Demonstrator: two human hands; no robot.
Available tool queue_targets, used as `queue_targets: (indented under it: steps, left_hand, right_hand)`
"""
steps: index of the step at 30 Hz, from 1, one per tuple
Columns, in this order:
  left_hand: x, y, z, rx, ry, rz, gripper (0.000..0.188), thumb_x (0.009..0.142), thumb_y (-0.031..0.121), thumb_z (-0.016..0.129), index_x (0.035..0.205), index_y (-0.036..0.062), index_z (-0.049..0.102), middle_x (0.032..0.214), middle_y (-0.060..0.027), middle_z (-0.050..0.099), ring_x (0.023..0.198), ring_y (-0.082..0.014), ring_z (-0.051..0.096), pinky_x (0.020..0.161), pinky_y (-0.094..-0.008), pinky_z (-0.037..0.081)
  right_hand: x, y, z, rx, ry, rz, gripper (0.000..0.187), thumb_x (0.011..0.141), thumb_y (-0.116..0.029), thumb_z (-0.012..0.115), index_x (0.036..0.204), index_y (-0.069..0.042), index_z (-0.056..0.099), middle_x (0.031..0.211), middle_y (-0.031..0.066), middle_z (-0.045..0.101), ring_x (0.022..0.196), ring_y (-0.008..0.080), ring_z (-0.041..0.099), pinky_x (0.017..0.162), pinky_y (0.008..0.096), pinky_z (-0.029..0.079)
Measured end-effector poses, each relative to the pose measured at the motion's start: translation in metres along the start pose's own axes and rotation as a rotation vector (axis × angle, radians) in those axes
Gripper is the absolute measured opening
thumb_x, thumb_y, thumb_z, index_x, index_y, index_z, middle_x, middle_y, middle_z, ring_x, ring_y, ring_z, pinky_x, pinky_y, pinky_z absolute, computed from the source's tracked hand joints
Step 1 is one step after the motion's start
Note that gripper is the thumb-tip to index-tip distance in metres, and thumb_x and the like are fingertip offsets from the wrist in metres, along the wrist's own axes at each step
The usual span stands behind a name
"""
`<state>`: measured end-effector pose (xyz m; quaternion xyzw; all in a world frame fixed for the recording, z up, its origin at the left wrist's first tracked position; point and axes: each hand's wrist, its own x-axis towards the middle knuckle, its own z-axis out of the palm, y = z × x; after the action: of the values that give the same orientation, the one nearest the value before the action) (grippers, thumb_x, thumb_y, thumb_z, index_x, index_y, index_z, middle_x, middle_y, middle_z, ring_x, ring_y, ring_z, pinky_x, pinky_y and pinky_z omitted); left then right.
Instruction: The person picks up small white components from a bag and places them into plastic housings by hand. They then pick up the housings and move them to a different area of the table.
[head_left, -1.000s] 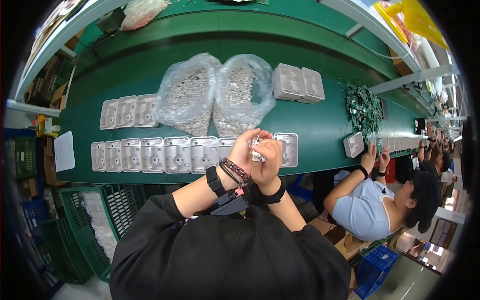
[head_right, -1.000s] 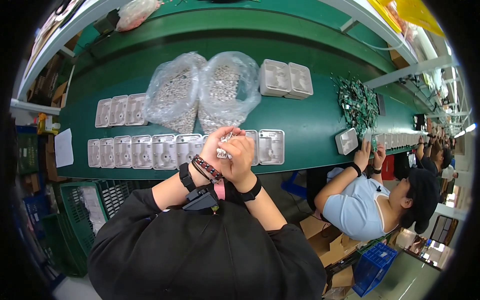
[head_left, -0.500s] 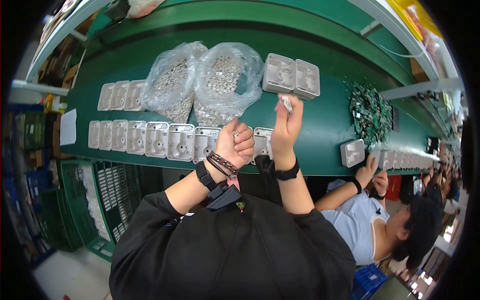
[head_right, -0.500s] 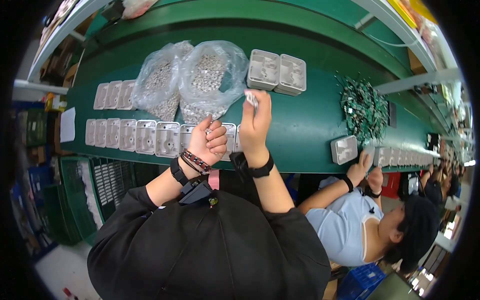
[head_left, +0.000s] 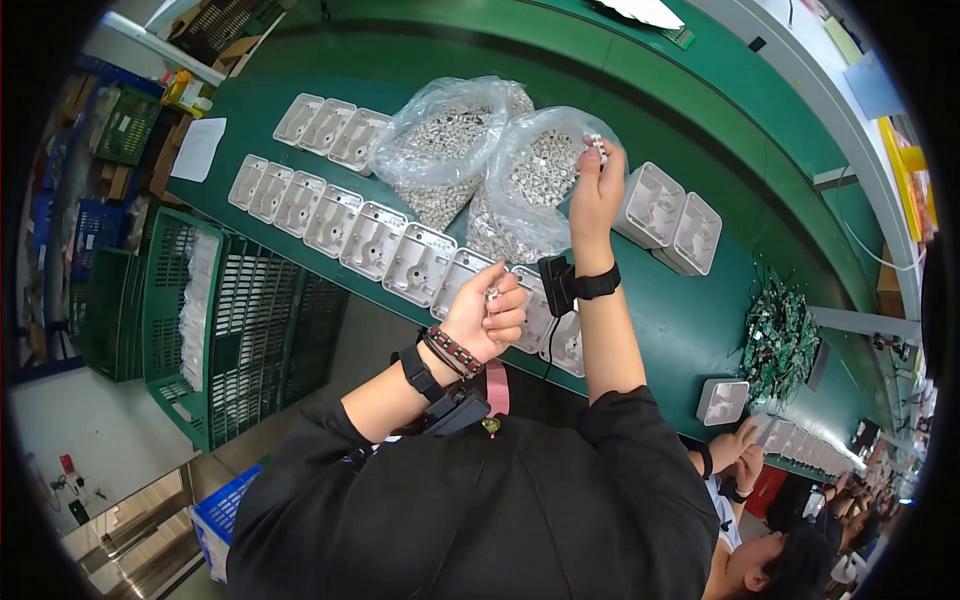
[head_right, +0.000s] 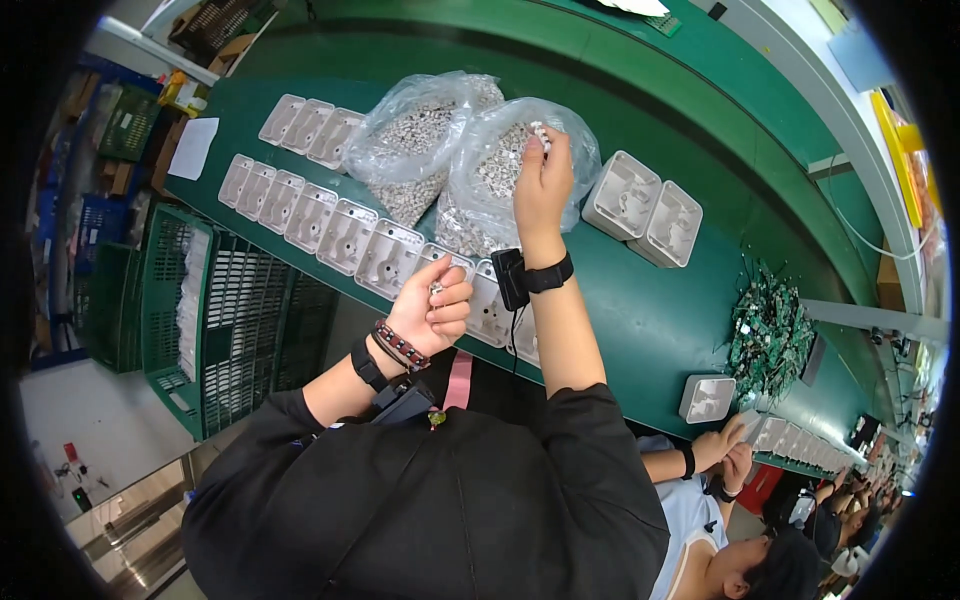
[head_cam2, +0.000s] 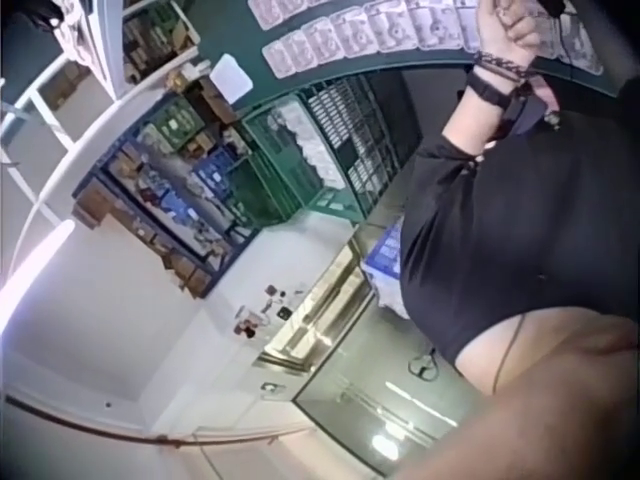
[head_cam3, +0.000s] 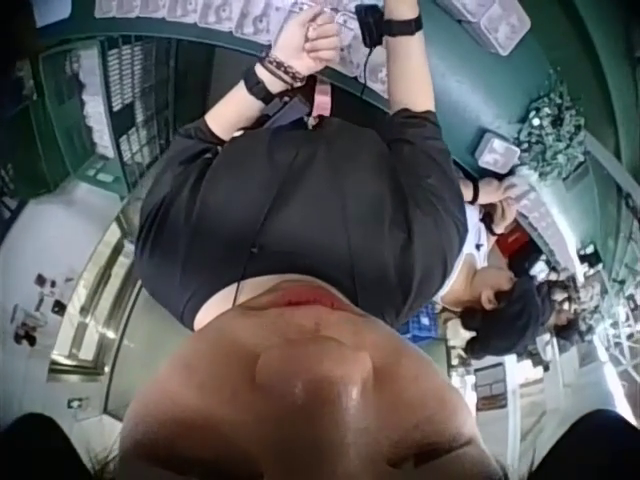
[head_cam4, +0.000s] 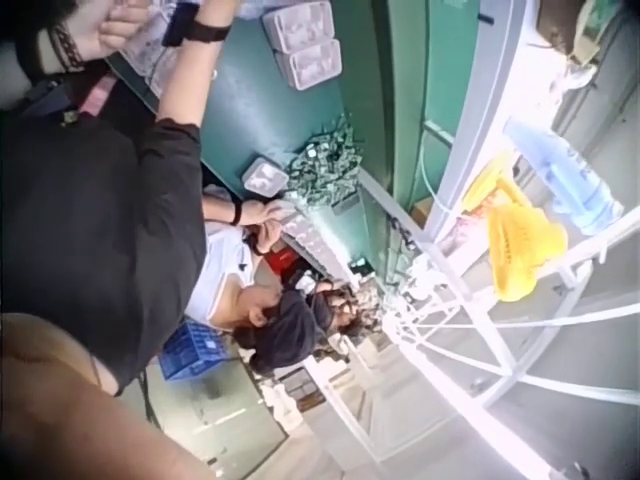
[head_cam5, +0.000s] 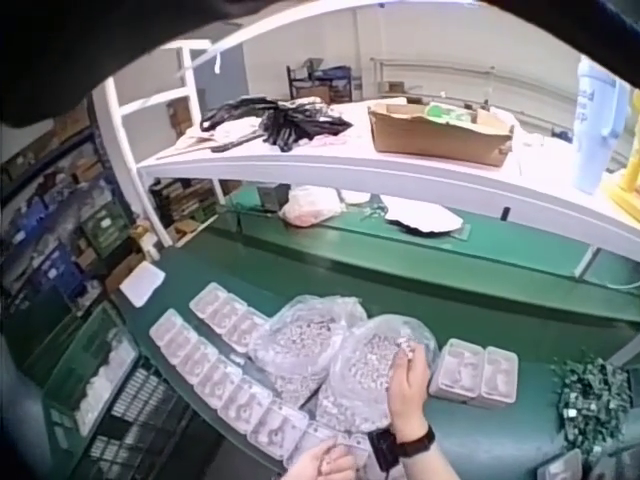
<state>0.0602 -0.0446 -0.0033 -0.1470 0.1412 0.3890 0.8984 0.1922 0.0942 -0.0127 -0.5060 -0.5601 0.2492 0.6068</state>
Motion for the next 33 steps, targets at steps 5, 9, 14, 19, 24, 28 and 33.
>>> queue_targets:
  steps: [5, 9, 14, 19, 24, 28, 33]
  left_hand:
    - [0.000, 0.007, -0.003, -0.027, 0.094, 0.096, 0.029, 0.092, 0.029, 0.036, 0.069, 0.0117, 0.042, 0.055, 0.0041, 0.033, 0.040, -0.0067, 0.026, 0.036, -0.0206, 0.021]
    - [0.006, 0.008, -0.008, 0.001, 0.040, 0.094, 0.022, 0.089, 0.027, 0.042, 0.073, 0.0124, 0.045, 0.058, 0.0043, 0.038, 0.044, -0.0070, 0.032, 0.037, -0.0210, 0.024]
    - [0.020, 0.011, 0.010, 0.136, 0.319, 0.323, 0.016, 0.087, 0.024, 0.046, 0.080, 0.0109, 0.050, 0.069, 0.0006, 0.048, 0.055, -0.0106, 0.044, 0.046, -0.0238, 0.035]
    - [0.037, 0.015, 0.014, 0.217, 0.213, 0.267, 0.015, 0.087, 0.022, 0.047, 0.085, 0.0096, 0.053, 0.082, -0.0018, 0.057, 0.069, -0.0143, 0.055, 0.060, -0.0282, 0.044]
    - [0.043, 0.003, 0.020, 0.212, 0.291, 0.238, 0.014, 0.087, 0.022, 0.047, 0.084, 0.0105, 0.054, 0.085, -0.0017, 0.058, 0.075, -0.0146, 0.057, 0.066, -0.0297, 0.047]
    - [0.046, -0.003, 0.020, 0.242, 0.279, 0.177, 0.014, 0.086, 0.023, 0.047, 0.085, 0.0105, 0.054, 0.084, -0.0014, 0.057, 0.074, -0.0138, 0.056, 0.067, -0.0294, 0.047]
    - [0.046, -0.012, 0.017, 0.280, 0.403, 0.171, 0.014, 0.086, 0.024, 0.048, 0.087, 0.0105, 0.053, 0.079, 0.0001, 0.056, 0.069, -0.0114, 0.053, 0.060, -0.0257, 0.045]
  right_hand:
    - [0.005, 0.008, -0.003, 0.507, -0.075, 0.328, 0.025, 0.092, -0.021, 0.040, 0.096, 0.000, 0.052, 0.072, 0.0021, 0.048, 0.067, 0.0101, 0.043, 0.064, 0.0226, 0.034]
    - [-0.001, 0.007, -0.018, 0.744, -0.090, 0.501, 0.028, 0.092, -0.023, 0.039, 0.095, 0.000, 0.053, 0.070, 0.0008, 0.046, 0.065, 0.0094, 0.042, 0.063, 0.0227, 0.033]
    - [-0.039, -0.042, -0.038, 0.525, -0.421, 0.489, 0.029, 0.092, -0.022, 0.039, 0.098, 0.002, 0.054, 0.068, 0.0010, 0.047, 0.066, 0.0087, 0.043, 0.064, 0.0219, 0.034]
    - [-0.074, -0.066, -0.051, 0.299, -0.559, 0.498, 0.024, 0.090, -0.017, 0.042, 0.102, 0.000, 0.054, 0.069, 0.0045, 0.052, 0.064, 0.0121, 0.048, 0.061, 0.0239, 0.038]
    - [-0.073, -0.071, -0.063, 0.013, -0.644, 0.374, 0.020, 0.086, -0.013, 0.047, 0.103, -0.005, 0.055, 0.075, 0.0148, 0.059, 0.065, 0.0255, 0.057, 0.061, 0.0306, 0.043]
    - [-0.078, -0.073, -0.072, -0.214, -0.675, 0.195, 0.022, 0.085, -0.013, 0.048, 0.104, -0.005, 0.054, 0.076, 0.0161, 0.059, 0.069, 0.0288, 0.058, 0.062, 0.0328, 0.043]
    - [-0.087, -0.082, -0.080, -0.420, -0.748, 0.144, 0.026, 0.084, -0.011, 0.049, 0.109, -0.005, 0.051, 0.077, 0.0165, 0.060, 0.072, 0.0300, 0.059, 0.067, 0.0344, 0.044]
